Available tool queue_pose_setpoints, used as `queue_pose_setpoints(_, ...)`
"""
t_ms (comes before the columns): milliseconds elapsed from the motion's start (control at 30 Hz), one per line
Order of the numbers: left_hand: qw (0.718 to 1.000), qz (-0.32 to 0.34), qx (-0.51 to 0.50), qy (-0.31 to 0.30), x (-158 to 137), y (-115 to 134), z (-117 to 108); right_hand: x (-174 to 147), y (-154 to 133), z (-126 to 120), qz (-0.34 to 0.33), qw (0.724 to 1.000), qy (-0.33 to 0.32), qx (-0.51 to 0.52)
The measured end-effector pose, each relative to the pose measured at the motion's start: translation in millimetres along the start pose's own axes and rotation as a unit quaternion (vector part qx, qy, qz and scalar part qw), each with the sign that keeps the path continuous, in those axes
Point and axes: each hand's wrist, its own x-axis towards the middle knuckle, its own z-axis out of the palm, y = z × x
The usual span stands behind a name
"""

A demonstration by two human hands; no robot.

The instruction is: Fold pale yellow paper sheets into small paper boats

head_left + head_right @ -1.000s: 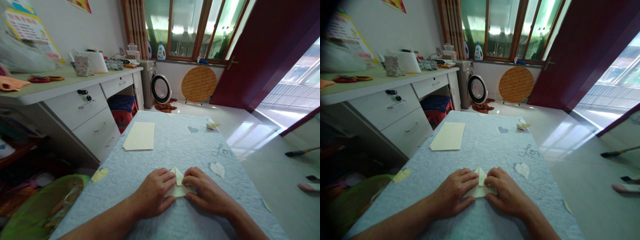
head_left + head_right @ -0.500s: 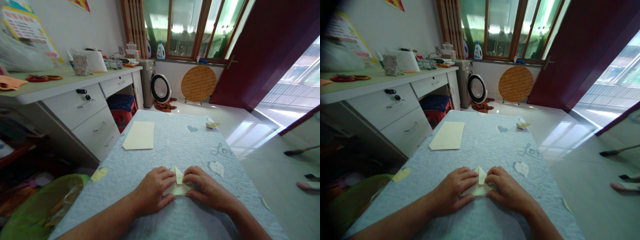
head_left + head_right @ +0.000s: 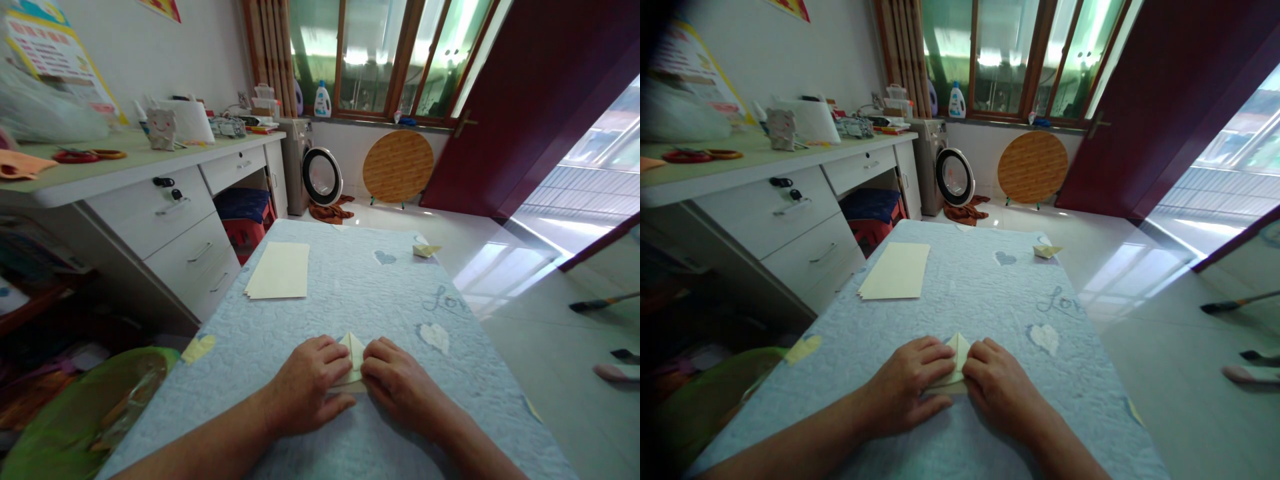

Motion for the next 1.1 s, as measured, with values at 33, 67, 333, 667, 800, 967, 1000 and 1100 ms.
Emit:
queue_pose_setpoints(33,1.0,-0.005,-0.002,0.002,0,0,0,0,0,1,0.0,1.0,0.006,0.003)
queue_pose_setpoints(67,1.0,-0.009,-0.003,0.005,-1,1,1,1,0,1,0.0,1.0,0.012,0.006)
queue_pose_setpoints(333,0.998,-0.026,-0.046,0.031,1,0,6,2,1,1,-0.002,1.0,0.018,0.017)
queue_pose_setpoints(667,0.994,-0.107,-0.032,0.019,2,-3,10,3,-2,5,0.062,0.997,0.018,0.052)
queue_pose_setpoints(800,0.991,-0.131,-0.021,-0.003,3,-3,10,3,0,5,0.093,0.993,0.025,0.069)
queue_pose_setpoints(967,0.987,-0.162,0.001,-0.022,4,-3,7,3,4,2,0.136,0.99,0.021,0.044)
queue_pose_setpoints(1000,0.986,-0.167,0.009,-0.023,4,-3,7,3,6,1,0.143,0.989,0.017,0.038)
queue_pose_setpoints(1100,0.982,-0.185,0.031,-0.025,4,-2,5,2,10,-2,0.167,0.986,0.007,0.019)
